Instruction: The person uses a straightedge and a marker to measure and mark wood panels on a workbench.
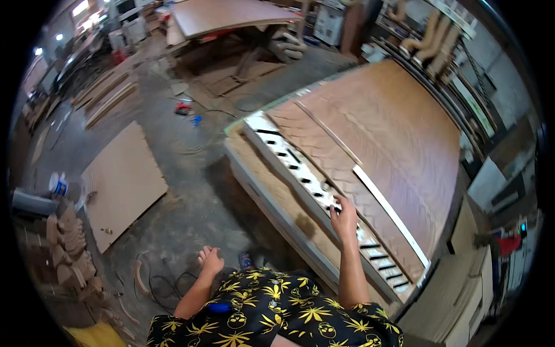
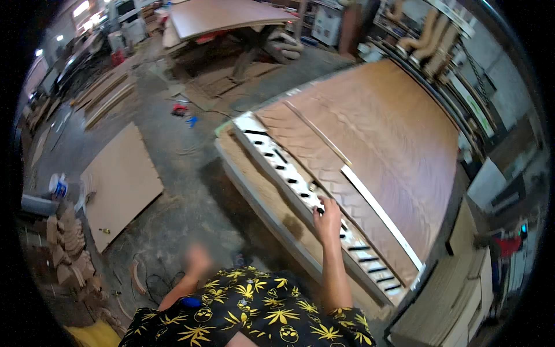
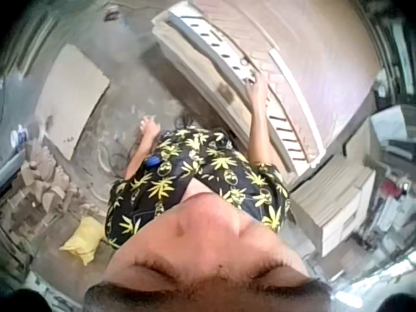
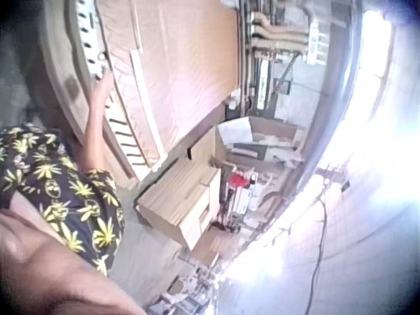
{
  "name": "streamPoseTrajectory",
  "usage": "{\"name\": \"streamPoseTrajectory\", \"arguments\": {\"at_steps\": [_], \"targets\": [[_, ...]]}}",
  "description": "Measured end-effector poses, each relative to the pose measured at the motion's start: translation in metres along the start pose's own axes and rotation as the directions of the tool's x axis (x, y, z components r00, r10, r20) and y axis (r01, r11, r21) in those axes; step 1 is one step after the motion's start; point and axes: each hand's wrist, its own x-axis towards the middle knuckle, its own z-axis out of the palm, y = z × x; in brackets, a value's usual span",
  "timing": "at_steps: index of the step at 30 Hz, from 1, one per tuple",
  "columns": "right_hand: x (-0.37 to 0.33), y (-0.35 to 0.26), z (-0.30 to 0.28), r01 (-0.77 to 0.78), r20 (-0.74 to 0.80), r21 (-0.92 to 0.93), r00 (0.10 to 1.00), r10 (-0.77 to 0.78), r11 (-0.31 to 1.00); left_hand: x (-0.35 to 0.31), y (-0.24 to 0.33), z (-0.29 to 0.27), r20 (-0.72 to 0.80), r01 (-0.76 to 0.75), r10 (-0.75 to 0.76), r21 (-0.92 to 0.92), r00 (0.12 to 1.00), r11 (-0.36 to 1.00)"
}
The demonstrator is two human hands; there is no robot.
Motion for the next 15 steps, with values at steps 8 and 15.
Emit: {"name": "streamPoseTrajectory", "arguments": {"at_steps": [8, 15], "targets": [[0.048, -0.103, 0.076, -0.031, 0.058, 0.17, 0.998, 0.021, 0.985, 0.063, -0.088, -0.093, -0.019, 0.246, -0.248, -0.085, 0.968, 0.965], [0.119, -0.193, 0.137, 0.179, 0.288, 0.292, 0.92, -0.265, 0.94, 0.11, -0.142, -0.089, 0.086, 0.357, -0.351, -0.069, 0.932, 0.931]]}}
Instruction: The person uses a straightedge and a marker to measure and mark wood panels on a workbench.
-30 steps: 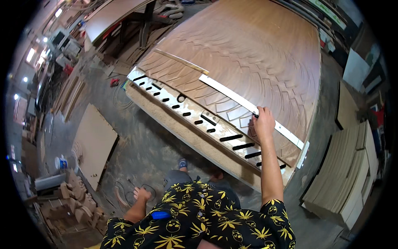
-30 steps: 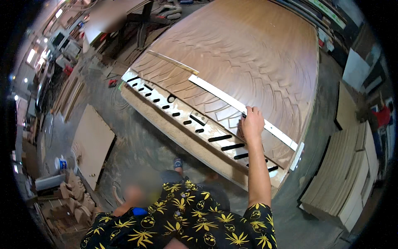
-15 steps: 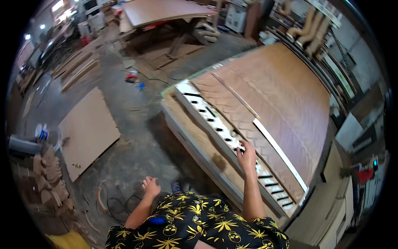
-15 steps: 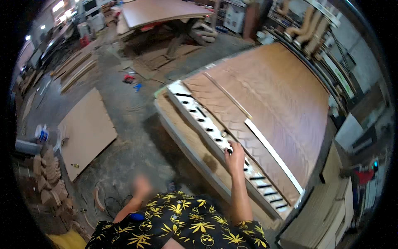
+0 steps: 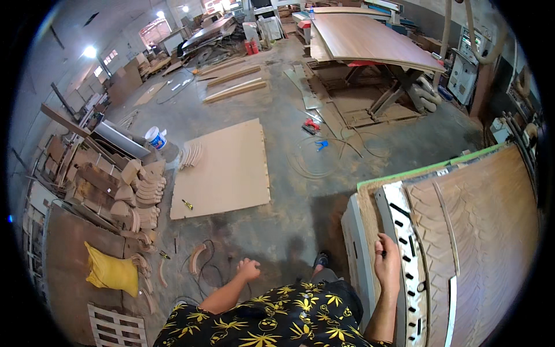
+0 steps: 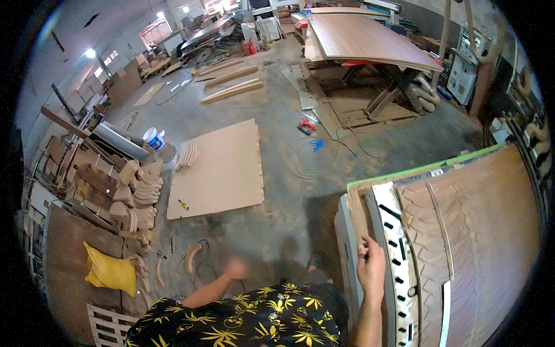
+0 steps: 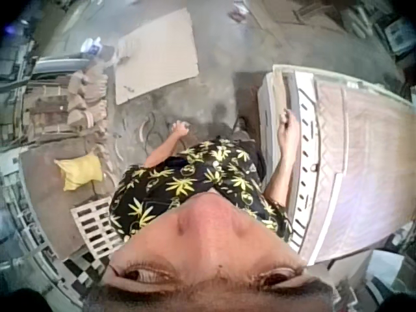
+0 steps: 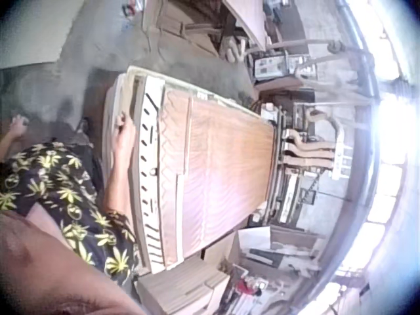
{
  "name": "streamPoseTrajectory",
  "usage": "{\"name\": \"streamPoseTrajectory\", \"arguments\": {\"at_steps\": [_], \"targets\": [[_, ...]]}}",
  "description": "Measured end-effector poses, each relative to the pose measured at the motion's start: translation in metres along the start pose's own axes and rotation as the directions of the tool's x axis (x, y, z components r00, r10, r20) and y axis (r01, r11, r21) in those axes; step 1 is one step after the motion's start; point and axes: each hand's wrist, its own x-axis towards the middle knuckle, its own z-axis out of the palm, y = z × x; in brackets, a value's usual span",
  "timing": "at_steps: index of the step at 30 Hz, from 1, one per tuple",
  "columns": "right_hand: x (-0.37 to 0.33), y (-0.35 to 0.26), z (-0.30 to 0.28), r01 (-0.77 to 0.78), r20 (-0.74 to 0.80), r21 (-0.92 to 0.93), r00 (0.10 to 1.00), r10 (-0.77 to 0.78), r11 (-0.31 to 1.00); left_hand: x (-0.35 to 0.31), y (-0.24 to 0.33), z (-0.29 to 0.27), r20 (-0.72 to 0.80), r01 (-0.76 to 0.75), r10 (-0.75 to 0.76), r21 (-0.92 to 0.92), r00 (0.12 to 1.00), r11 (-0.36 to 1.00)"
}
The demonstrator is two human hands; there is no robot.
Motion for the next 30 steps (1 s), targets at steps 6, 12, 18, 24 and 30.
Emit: {"name": "streamPoseTrajectory", "arguments": {"at_steps": [6, 12, 18, 24, 30], "targets": [[0.1, -0.031, 0.051, -0.237, 0.439, 0.417, 0.898, 0.034, 0.878, 0.04, -0.089, 0.011, 0.023, 0.024, -0.023, -0.028, 0.999, 0.999], [0.2, -0.107, 0.077, 0.002, 0.564, 0.216, 0.816, -0.126, 0.976, 0.055, -0.097, -0.039, -0.062, 0.036, -0.054, -0.258, 0.997, 0.965], [0.276, -0.132, 0.125, -0.164, 0.63, 0.346, 0.77, -0.099, 0.924, 0.157, -0.071, -0.08, -0.138, -0.213, 0.168, -0.456, 0.976, 0.864], [0.36, -0.093, 0.178, -0.06, 0.409, 0.226, 0.912, -0.038, 0.972, 0.314, 0.001, -0.198, 0.174, -0.211, 0.292, -0.374, 0.94, 0.903], [0.427, -0.097, 0.199, -0.099, 0.106, 0.14, 0.991, 0.084, 0.985, 0.517, 0.097, -0.32, 0.439, -0.263, 0.321, -0.188, 0.839, 0.946]]}}
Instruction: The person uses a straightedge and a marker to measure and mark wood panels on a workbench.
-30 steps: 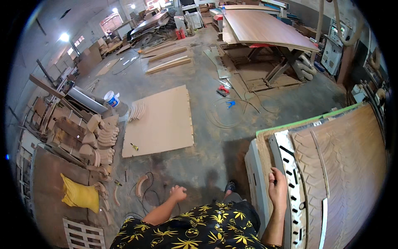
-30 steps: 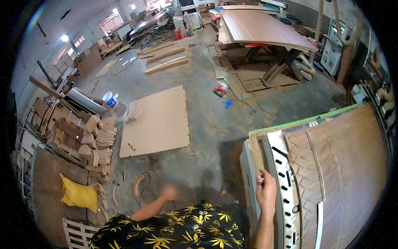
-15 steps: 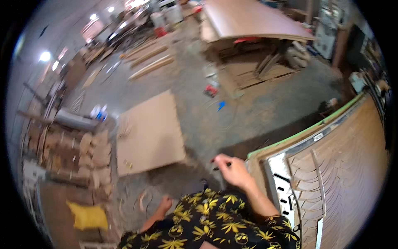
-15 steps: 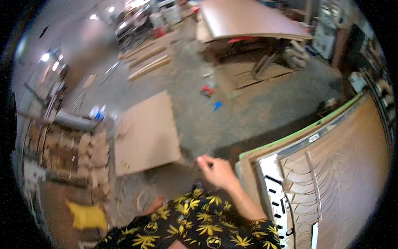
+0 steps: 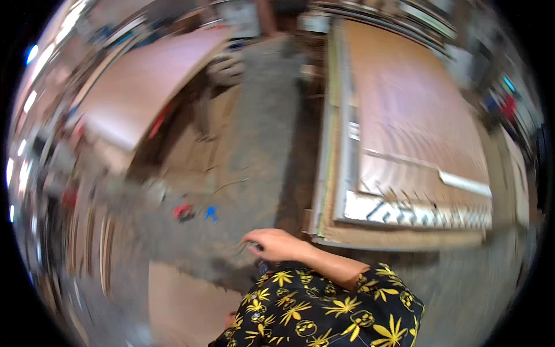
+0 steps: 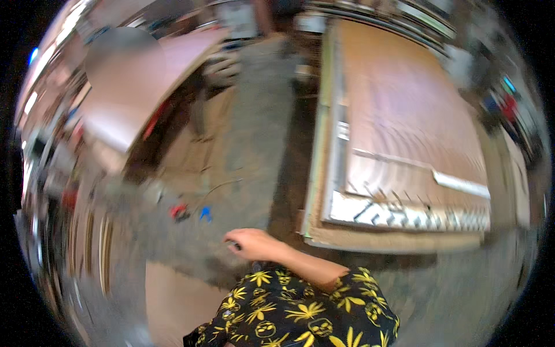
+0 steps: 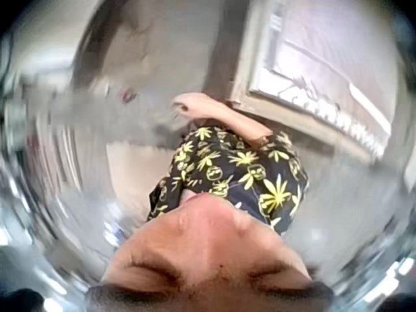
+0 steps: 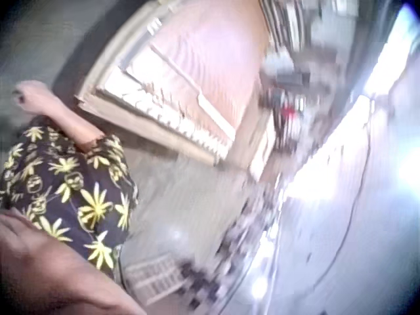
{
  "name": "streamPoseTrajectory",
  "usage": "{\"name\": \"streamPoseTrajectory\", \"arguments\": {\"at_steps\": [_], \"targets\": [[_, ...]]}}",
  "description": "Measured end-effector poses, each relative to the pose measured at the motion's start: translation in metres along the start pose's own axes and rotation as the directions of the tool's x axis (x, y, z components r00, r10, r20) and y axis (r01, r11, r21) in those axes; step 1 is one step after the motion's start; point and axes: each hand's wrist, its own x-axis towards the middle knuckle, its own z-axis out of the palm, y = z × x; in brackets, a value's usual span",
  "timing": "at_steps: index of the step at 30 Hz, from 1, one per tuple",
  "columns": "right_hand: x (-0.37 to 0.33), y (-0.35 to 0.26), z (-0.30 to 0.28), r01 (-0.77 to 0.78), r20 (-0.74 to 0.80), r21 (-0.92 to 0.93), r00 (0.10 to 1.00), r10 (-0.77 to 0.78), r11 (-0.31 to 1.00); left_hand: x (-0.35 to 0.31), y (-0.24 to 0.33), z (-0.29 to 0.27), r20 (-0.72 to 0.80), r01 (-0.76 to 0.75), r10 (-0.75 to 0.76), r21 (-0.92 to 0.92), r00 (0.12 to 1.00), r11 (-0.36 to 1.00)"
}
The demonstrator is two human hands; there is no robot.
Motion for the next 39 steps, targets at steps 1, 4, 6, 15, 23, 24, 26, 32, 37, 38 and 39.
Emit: {"name": "streamPoseTrajectory", "arguments": {"at_steps": [1, 4, 6, 15, 23, 24, 26, 32, 37, 38, 39], "targets": [[0.011, 0.003, 0.004, 0.044, -0.047, 0.027, 0.998, -0.042, 0.999, 0.023, 0.018, -0.041, -0.025, -0.001, 0.005, 0.128, 1.0, 0.992], [0.027, -0.013, -0.025, -0.152, -0.09, 0.101, 0.983, 0.161, 0.983, 0.084, 0.074, -0.156, 0.049, -0.234, 0.229, 0.248, 0.972, 0.94], [0.03, -0.001, -0.038, -0.179, -0.232, 0.096, 0.953, 0.196, 0.979, 0.147, 0.153, -0.218, 0.187, 0.016, 0.007, -0.117, 0.982, 0.993], [0.081, 0.091, -0.089, -0.253, -0.653, 0.239, 0.672, 0.348, 0.938, 0.315, 0.467, -0.218, 0.019, -0.201, 0.202, 0.228, 0.979, 0.953], [0.097, 0.113, -0.2, -0.345, -0.803, 0.213, 0.471, 0.365, 0.914, 0.322, 0.729, -0.074, 0.554, -0.764, 0.567, 0.602, 0.609, 0.232], [0.078, 0.123, -0.2, -0.379, -0.86, 0.239, 0.345, 0.376, 0.894, 0.247, 0.765, -0.006, 0.63, -0.834, 0.596, 0.537, 0.497, 0.127], [0.069, 0.112, -0.214, -0.356, -0.908, 0.266, 0.22, 0.357, 0.896, 0.166, 0.843, 0.042, 0.604, -0.848, 0.692, 0.53, 0.394, 0.02], [0.022, 0.111, -0.186, -0.478, -0.861, 0.507, -0.248, 0.443, 0.717, 0.146, 0.994, 0.232, 0.857, -0.929, 0.49, 0.036, -0.161, -0.368], [0.029, 0.112, -0.184, -0.506, -0.706, 0.702, -0.588, 0.396, 0.501, 0.063, 1.056, 0.395, 0.829, -0.772, 0.227, -0.327, -0.511, -0.544], [0.033, 0.115, -0.186, -0.498, -0.664, 0.74, -0.649, 0.373, 0.452, 0.045, 1.06, 0.426, 0.841, -0.778, 0.171, -0.372, -0.514, -0.507], [0.036, 0.123, -0.184, -0.485, -0.63, 0.767, -0.695, 0.348, 0.42, 0.026, 1.056, 0.458, 0.829, -0.758, 0.137, -0.412, -0.542, -0.505]]}}
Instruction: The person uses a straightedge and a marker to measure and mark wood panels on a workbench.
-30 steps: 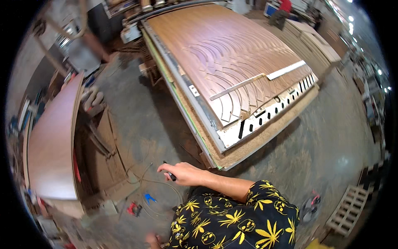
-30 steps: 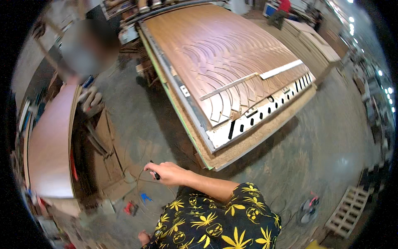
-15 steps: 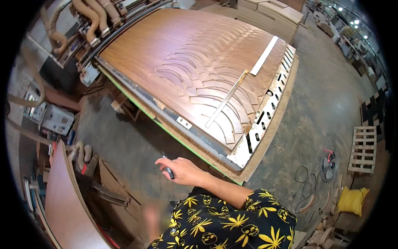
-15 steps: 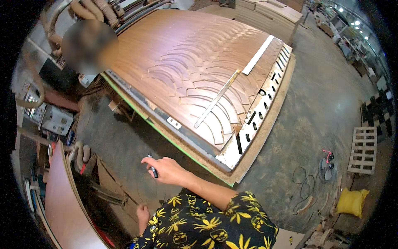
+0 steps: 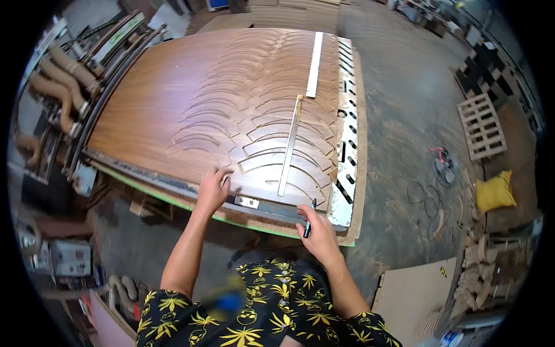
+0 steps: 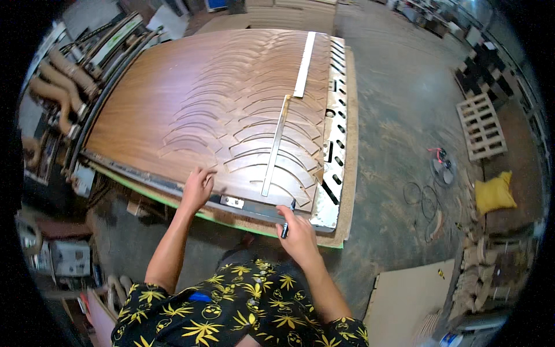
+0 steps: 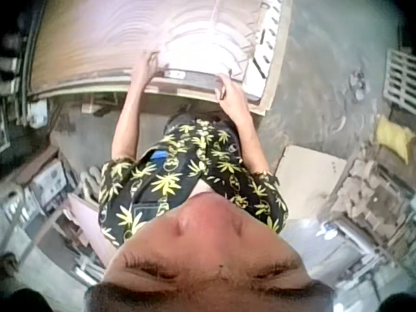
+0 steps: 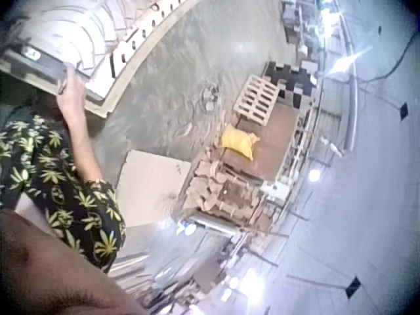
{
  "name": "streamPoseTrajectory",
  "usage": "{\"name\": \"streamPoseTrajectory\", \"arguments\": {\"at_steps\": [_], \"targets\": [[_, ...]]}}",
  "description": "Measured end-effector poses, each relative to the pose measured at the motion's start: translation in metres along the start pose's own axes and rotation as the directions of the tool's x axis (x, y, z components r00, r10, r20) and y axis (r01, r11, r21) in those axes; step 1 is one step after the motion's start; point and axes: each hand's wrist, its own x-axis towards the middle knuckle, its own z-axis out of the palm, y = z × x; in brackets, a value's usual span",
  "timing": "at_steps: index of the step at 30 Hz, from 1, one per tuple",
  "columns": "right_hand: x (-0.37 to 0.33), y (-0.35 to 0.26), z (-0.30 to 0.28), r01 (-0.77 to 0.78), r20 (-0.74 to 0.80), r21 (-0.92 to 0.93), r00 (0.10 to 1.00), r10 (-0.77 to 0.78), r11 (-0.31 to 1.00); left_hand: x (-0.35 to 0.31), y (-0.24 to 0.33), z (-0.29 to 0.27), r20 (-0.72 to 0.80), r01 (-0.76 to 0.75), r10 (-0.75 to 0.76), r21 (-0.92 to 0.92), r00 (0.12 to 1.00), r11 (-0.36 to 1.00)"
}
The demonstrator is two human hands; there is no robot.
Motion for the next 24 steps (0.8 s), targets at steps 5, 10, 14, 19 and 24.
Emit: {"name": "streamPoseTrajectory", "arguments": {"at_steps": [5, 10, 14, 19, 24], "targets": [[0.012, -0.001, 0.056, -0.127, -0.163, -0.147, 0.981, 0.103, 0.981, 0.129, 0.001, 0.054, 0.082, -0.227, 0.244, -0.176, 0.966, 0.958], [0.027, 0.001, 0.114, -0.363, -0.391, -0.033, 0.862, 0.322, 0.931, 0.206, 0.011, 0.119, 0.228, -0.293, 0.313, -0.116, 0.922, 0.949], [0.03, -0.003, 0.138, -0.402, -0.411, -0.076, 0.846, 0.338, 0.913, 0.24, 0.012, 0.151, 0.35, -0.245, 0.262, -0.094, 0.899, 0.965], [0.021, -0.007, 0.134, -0.39, -0.426, -0.109, 0.849, 0.311, 0.914, 0.261, 0.013, 0.178, 0.397, -0.245, 0.271, -0.116, 0.877, 0.963], [0.004, -0.008, 0.135, -0.511, -0.506, -0.09, 0.763, 0.403, 0.855, 0.265, 0.023, 0.186, 0.442, -0.25, 0.284, -0.136, 0.851, 0.959]]}}
